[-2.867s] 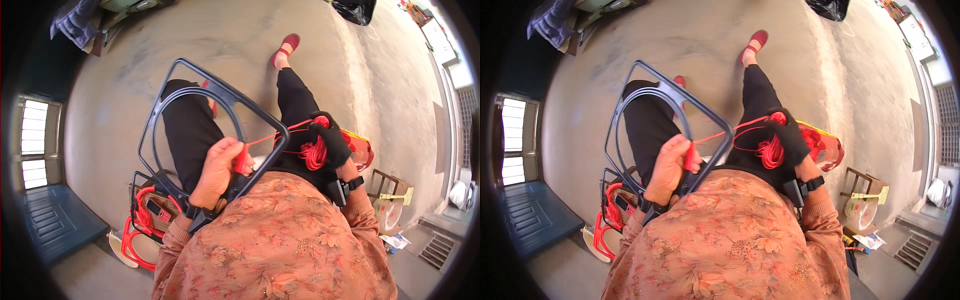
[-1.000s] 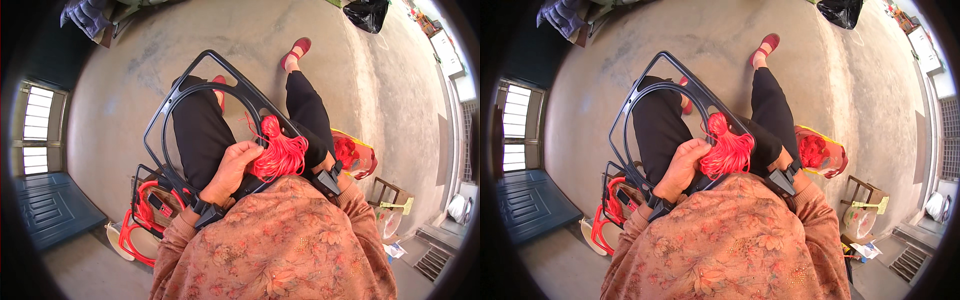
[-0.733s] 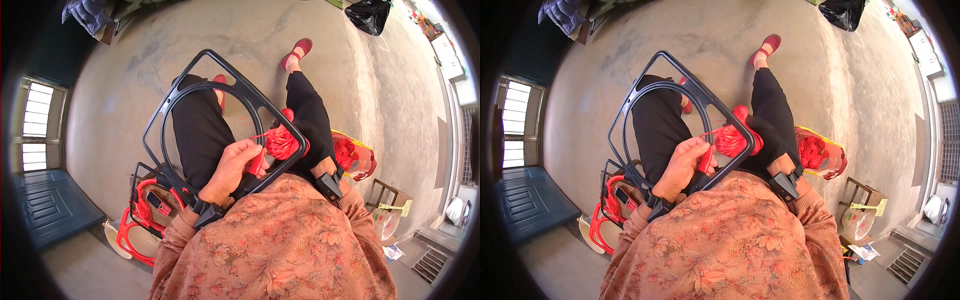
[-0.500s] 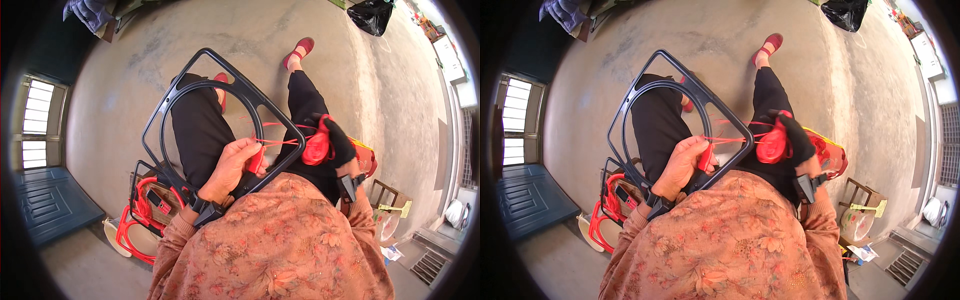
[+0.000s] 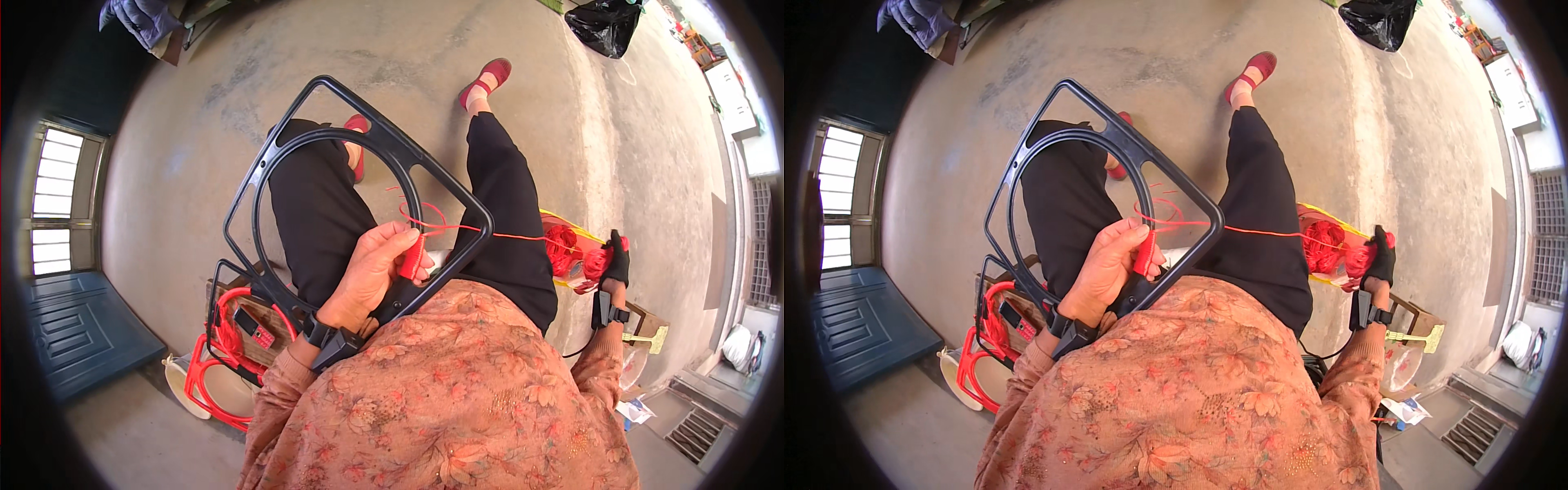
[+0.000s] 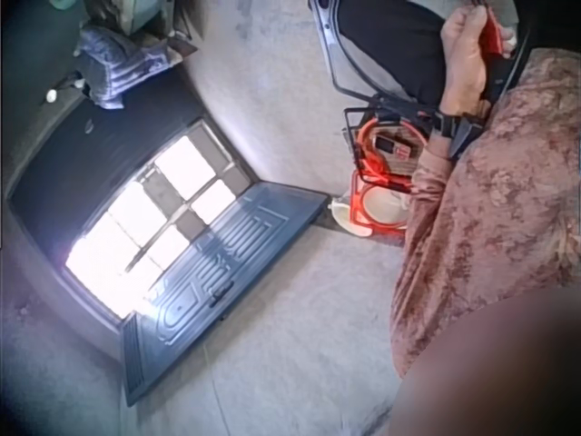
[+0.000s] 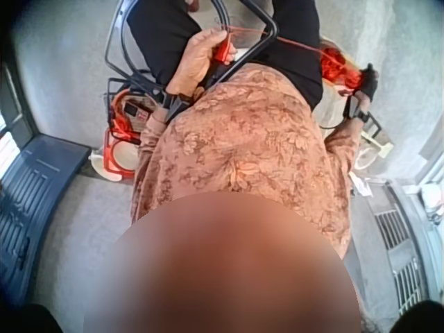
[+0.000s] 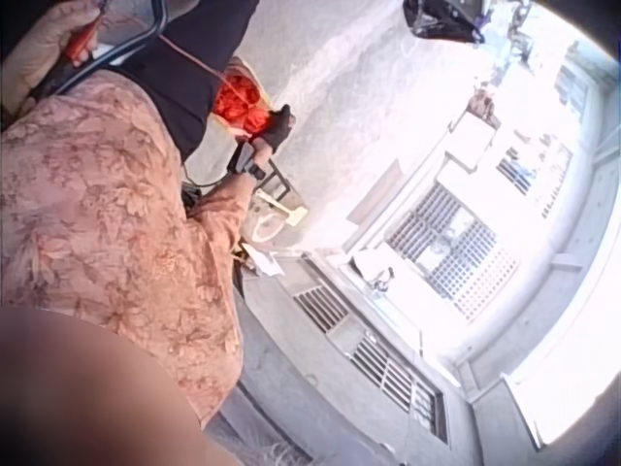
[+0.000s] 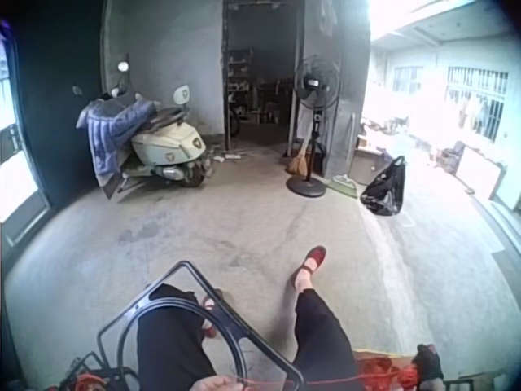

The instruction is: Wrapping red plastic cord around a black plastic furniture frame.

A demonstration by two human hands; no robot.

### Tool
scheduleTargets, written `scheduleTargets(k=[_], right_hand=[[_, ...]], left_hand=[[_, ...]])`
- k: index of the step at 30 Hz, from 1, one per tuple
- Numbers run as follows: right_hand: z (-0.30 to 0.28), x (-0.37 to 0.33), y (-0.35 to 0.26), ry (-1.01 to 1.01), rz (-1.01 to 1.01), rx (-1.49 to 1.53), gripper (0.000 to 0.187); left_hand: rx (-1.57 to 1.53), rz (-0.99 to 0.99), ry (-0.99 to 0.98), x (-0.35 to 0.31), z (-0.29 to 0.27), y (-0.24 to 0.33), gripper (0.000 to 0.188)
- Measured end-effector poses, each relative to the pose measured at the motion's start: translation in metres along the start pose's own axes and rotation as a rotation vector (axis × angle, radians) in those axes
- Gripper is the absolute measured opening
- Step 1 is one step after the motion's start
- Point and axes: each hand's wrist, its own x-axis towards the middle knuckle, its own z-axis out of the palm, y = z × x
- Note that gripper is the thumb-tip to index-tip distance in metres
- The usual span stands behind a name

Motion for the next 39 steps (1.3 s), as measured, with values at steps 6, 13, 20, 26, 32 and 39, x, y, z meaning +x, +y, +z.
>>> scheduleTargets(k=[6, 13, 20, 26, 32, 39], right_hand=[[0.127, -0.109, -0.066, -0.523, -0.004, -0.037, 0.044], [0.310, -0.156, -0.108, -1.263, 0.086, -0.122, 0.033], [0.283, -0.139, -0.081, -1.130, 0.183, -0.035, 0.022], [0.223, -0.145, -0.093, -0.713, 0.171, -0.063, 0.025], [0.224, -0.126, -0.086, -0.620, 0.136, -0.205, 0.032], [0.282, -0.122, -0.093, -0.440, -0.585, -0.900, 0.038]], left_hand=[[0.005, 0.005, -0.014, -0.003, 0.004, 0.002, 0.014], [0.005, -0.022, 0.008, -0.002, 0.007, 0.000, 0.014], [-0.020, 0.003, -0.021, -0.002, 0.000, 0.001, 0.015], [-0.066, -0.006, -0.011, -0.004, 0.005, 0.006, 0.016], [-0.041, 0.004, -0.014, -0.002, 0.005, 0.003, 0.016], [0.066, 0.015, -0.023, 0.001, 0.002, 0.000, 0.016]])
